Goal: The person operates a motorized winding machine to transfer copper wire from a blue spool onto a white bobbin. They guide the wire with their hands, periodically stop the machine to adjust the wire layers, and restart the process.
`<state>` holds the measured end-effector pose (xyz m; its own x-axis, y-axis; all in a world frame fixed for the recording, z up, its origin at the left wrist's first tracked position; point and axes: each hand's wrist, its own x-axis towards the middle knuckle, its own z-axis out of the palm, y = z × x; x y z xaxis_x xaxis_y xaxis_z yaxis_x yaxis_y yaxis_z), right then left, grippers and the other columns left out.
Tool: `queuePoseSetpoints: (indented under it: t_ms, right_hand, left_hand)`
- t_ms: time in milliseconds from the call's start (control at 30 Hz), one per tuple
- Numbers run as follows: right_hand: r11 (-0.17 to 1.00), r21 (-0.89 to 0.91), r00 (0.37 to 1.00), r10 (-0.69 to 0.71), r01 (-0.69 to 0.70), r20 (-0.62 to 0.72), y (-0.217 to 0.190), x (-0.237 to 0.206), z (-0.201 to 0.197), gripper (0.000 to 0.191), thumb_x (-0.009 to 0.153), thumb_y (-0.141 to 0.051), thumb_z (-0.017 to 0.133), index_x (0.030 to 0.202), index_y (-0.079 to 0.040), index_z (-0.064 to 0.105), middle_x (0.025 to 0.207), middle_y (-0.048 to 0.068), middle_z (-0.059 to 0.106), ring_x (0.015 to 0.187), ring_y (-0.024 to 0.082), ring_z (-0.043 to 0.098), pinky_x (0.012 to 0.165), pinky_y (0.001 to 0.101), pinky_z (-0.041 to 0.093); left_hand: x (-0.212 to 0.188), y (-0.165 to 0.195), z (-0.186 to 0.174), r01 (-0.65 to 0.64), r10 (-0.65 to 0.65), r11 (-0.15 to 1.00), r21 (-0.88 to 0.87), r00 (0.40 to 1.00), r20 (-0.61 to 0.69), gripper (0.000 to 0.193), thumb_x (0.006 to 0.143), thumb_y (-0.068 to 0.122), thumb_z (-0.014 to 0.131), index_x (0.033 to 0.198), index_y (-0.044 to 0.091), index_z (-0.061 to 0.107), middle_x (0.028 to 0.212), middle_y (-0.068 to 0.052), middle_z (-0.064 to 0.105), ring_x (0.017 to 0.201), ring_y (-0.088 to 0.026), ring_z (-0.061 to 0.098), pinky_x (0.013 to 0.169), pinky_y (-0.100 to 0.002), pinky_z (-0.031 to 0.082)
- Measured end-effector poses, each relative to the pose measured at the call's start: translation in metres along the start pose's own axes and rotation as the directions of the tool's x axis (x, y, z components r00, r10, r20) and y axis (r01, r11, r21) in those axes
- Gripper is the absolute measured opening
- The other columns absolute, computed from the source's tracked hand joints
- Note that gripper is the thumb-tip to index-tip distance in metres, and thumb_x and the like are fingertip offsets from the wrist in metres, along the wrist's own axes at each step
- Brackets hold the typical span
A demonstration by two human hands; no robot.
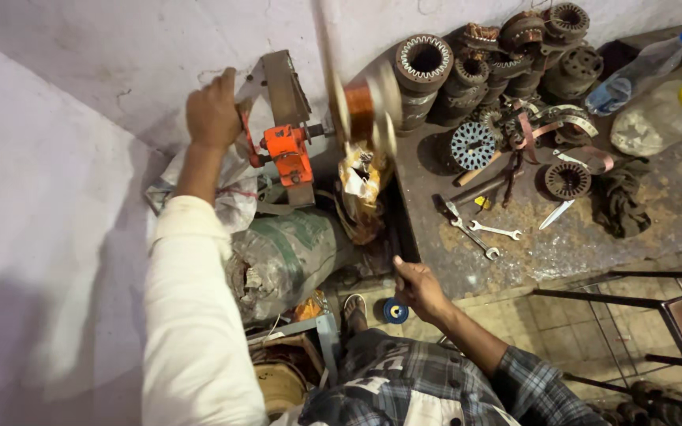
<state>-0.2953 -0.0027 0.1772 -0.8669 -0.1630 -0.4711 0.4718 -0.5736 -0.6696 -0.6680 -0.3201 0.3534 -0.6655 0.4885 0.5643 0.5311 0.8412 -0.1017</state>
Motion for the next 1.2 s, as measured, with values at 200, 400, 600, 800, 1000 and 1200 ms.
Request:
queuePoseSetpoints:
  t_ms: [200,400,600,800,1000,1200]
  right_hand:
    - [1.0,0.007,1.0,-0.009,0.009,-0.025,-0.01,0.004,0.007,0.057,0.102,-0.04,0.059,0.056,-0.008,0.049,0.043,0.001,0.034,0.034,0.014,0.028,0.037,0.0327,0.019]
    - [0.996,-0.029,0.995,-0.081,0.079,-0.054,-0.031,0.023,0.015,0.056,0.104,-0.041,0.059,0.057,-0.01,0.048,0.045,0.0,0.035,0.036,0.013,0.027,0.038,0.0313,0.019]
    - [0.996,0.058,0.997,-0.068,0.066,0.032,-0.051,0.041,0.025,0.053,0.102,-0.041,0.059,0.06,-0.011,0.048,0.043,-0.001,0.034,0.032,0.013,0.027,0.035,0.0311,0.019]
    - [0.994,0.037,0.992,-0.104,0.102,0.074,-0.057,0.051,0.028,0.051,0.102,-0.04,0.06,0.063,-0.01,0.049,0.044,0.0,0.036,0.032,0.013,0.028,0.035,0.0302,0.021]
    - [0.999,-0.018,0.998,-0.045,0.046,0.039,-0.057,0.046,0.014,0.049,0.1,-0.041,0.06,0.064,-0.01,0.05,0.047,0.001,0.042,0.033,0.013,0.032,0.033,0.0284,0.021]
    - [0.991,-0.087,0.991,0.104,-0.097,0.084,-0.04,0.046,-0.009,0.051,0.098,-0.047,0.061,0.063,-0.013,0.051,0.052,0.002,0.049,0.033,0.01,0.031,0.032,0.0266,0.022]
  left_hand:
    - [-0.039,0.02,0.049,0.054,-0.054,0.993,-0.105,0.999,0.005,0.053,0.094,0.038,0.076,0.134,0.008,0.059,0.11,-0.016,0.071,0.094,-0.037,0.07,0.072,-0.049,0.057]
    - [-0.092,0.05,0.051,0.165,-0.122,0.977,-0.133,0.951,0.283,0.055,0.083,0.037,0.072,0.131,0.014,0.059,0.102,-0.015,0.071,0.095,-0.043,0.067,0.07,-0.052,0.056]
    - [-0.121,0.074,0.016,0.233,-0.141,0.922,-0.308,0.945,0.294,0.06,0.076,0.034,0.074,0.13,0.011,0.061,0.099,-0.024,0.072,0.079,-0.047,0.067,0.064,-0.056,0.055]
    - [-0.139,0.088,-0.012,0.362,-0.264,0.926,-0.111,0.827,0.496,0.045,0.086,0.044,0.072,0.115,0.009,0.071,0.104,-0.022,0.073,0.097,-0.041,0.069,0.087,-0.054,0.055]
    - [-0.154,0.159,-0.017,0.553,-0.556,0.818,0.155,0.831,-0.029,0.093,0.055,0.033,0.082,0.135,-0.002,0.053,0.136,-0.032,0.054,0.131,-0.048,0.048,0.098,-0.067,0.034]
    - [-0.175,0.293,0.014,0.479,-0.719,-0.16,-0.863,0.543,0.434,0.061,0.096,0.048,0.068,0.133,0.001,0.055,0.129,-0.014,0.061,0.12,-0.025,0.056,0.105,-0.04,0.043]
